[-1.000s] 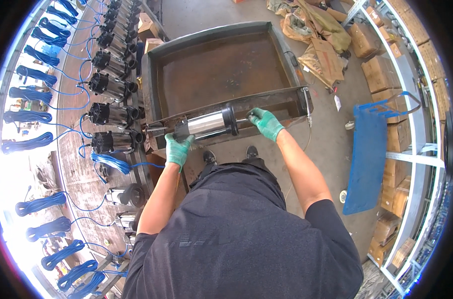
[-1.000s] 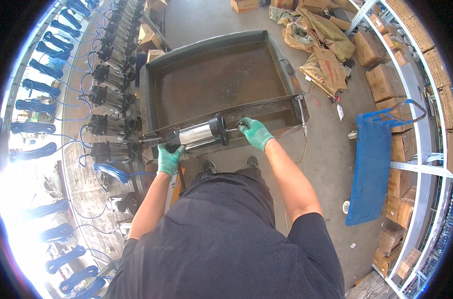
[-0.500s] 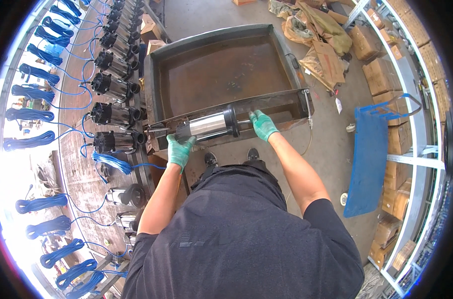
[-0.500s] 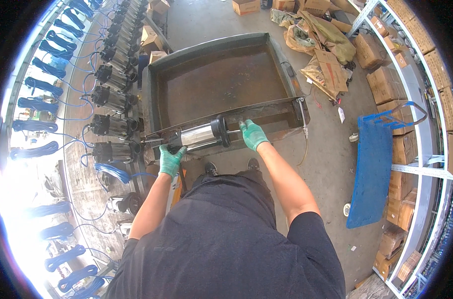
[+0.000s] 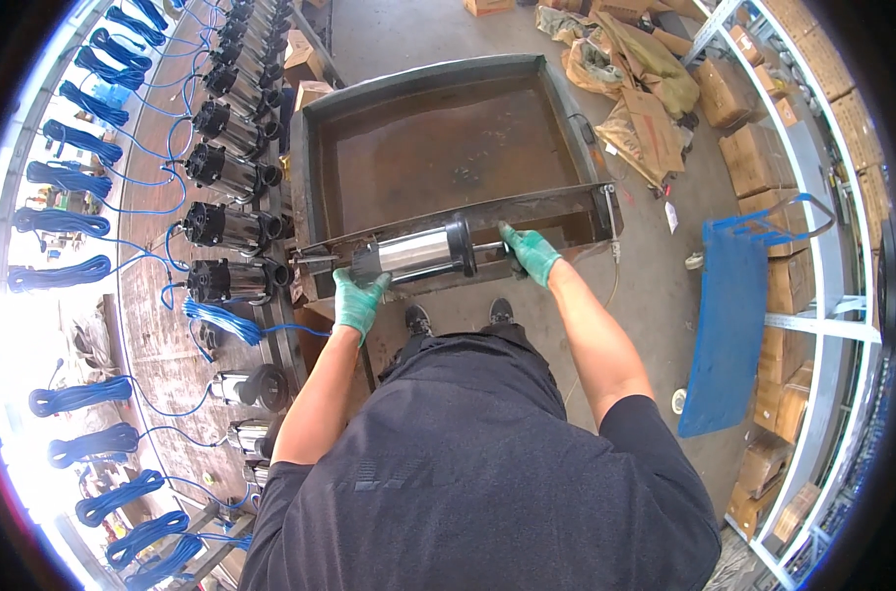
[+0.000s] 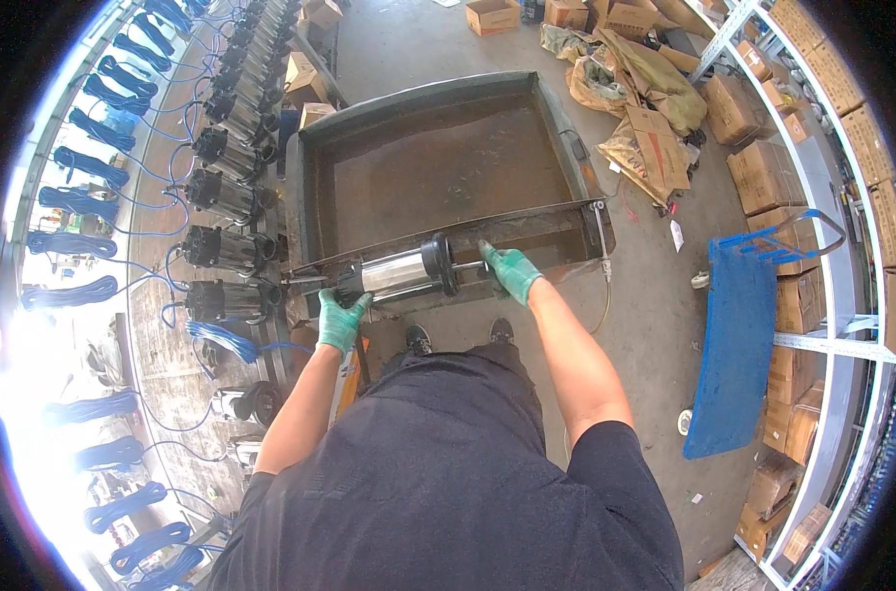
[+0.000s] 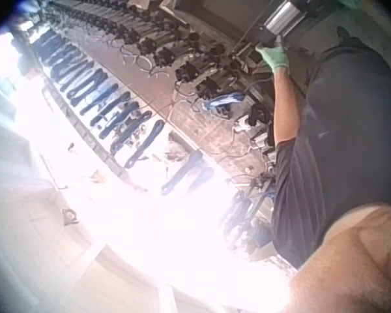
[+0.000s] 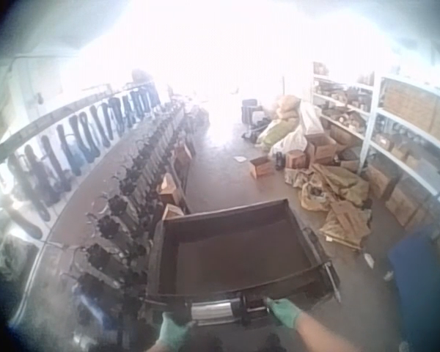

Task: The person, wearing gloves, lowers a cylindrical submersible pump component into a tank of water, then removes it, wipes it with a cloth, and places it on a long assembly line table alongside other pump units.

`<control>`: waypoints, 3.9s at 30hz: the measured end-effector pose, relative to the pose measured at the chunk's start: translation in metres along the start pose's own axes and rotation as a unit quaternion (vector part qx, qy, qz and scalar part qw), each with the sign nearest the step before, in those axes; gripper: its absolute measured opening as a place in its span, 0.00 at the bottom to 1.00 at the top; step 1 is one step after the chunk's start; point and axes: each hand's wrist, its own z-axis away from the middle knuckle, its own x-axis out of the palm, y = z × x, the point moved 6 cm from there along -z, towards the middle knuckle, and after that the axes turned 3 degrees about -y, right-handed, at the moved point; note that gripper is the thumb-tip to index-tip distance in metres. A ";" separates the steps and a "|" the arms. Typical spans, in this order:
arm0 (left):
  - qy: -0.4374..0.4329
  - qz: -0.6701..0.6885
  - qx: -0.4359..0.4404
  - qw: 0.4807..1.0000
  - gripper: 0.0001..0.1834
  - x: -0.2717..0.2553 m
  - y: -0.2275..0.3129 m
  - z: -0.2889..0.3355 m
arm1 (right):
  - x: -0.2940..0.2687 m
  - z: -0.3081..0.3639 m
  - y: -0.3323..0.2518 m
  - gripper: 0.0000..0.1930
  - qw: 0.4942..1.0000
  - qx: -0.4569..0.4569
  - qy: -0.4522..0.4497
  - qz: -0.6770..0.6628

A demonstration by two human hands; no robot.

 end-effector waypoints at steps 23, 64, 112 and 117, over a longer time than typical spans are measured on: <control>0.025 0.009 -0.011 1.000 0.35 0.001 0.009 0.013 | -0.002 0.009 0.008 0.18 0.979 -0.104 -0.120 -0.130; 0.011 0.025 -0.007 1.000 0.32 0.007 0.003 0.007 | -0.007 0.023 -0.024 0.21 0.936 -0.237 -0.066 0.253; 0.028 -0.036 -0.011 0.999 0.37 -0.002 0.004 0.005 | -0.130 0.003 -0.023 0.08 0.940 -0.162 0.258 0.156; -0.003 -0.055 -0.018 0.998 0.38 -0.007 0.003 -0.004 | -0.036 0.020 -0.013 0.08 0.990 -0.052 0.084 -0.103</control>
